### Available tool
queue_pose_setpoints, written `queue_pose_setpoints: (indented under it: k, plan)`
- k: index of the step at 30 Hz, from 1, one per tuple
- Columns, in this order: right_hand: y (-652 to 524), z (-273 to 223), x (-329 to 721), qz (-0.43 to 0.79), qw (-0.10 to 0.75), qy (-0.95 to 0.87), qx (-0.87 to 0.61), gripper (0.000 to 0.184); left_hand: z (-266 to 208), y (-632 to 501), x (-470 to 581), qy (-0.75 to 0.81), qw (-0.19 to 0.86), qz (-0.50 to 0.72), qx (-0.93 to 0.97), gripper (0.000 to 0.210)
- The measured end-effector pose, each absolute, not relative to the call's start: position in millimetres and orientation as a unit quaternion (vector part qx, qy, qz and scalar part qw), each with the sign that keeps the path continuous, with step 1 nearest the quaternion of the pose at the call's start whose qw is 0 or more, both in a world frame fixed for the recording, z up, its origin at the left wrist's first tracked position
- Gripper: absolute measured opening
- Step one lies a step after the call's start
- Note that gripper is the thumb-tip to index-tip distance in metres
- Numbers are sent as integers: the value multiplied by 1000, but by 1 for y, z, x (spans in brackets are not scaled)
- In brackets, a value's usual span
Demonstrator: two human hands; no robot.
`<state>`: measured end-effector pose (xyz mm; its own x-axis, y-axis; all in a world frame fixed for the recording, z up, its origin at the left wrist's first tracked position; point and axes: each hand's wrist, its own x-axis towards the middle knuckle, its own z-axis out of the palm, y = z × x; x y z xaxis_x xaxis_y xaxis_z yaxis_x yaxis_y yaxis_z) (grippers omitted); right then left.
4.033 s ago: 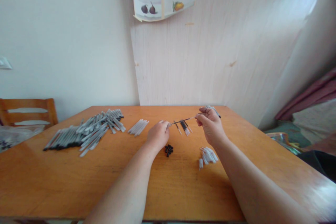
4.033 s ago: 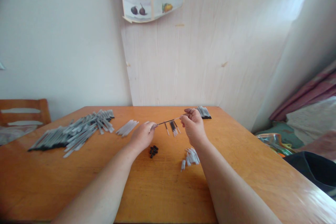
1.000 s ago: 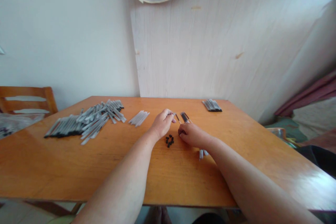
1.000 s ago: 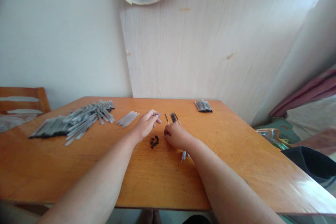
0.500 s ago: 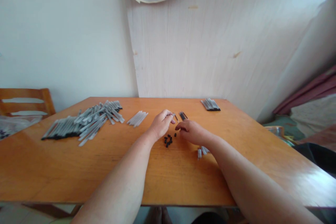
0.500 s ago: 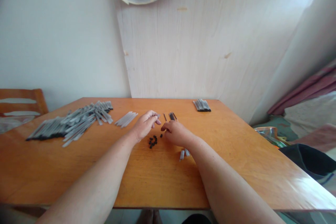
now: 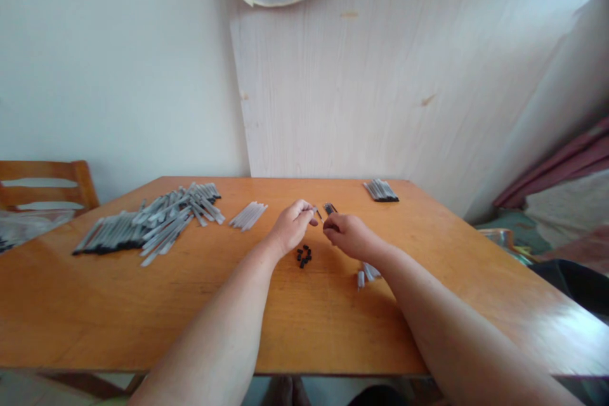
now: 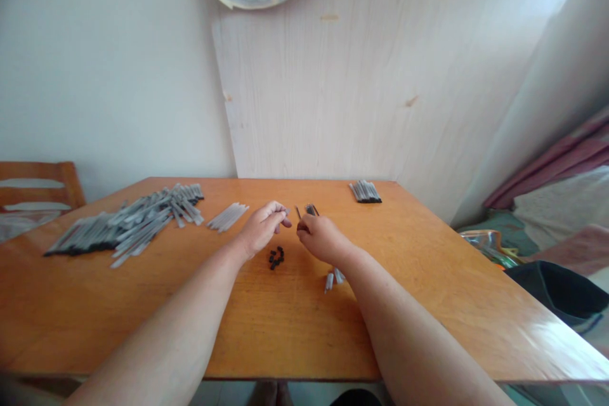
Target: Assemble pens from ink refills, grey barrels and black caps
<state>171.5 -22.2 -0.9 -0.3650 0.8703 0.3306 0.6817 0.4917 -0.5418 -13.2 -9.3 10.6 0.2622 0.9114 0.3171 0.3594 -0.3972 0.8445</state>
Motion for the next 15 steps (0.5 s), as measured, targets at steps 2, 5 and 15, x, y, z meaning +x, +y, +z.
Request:
queue_pose_setpoints:
  k: [2,5,15]
  plan:
    - [-22,5,173,205,358,-772,-484,9,11,-11,-13,435,332,415,727,21]
    - [-24,14,174,287,431,-721,-460,13,13,-14,-11,422,341,412,732,23]
    - [-27,22,175,384,484,-663,-423,18,16,-19,-8,397,371,396,740,24]
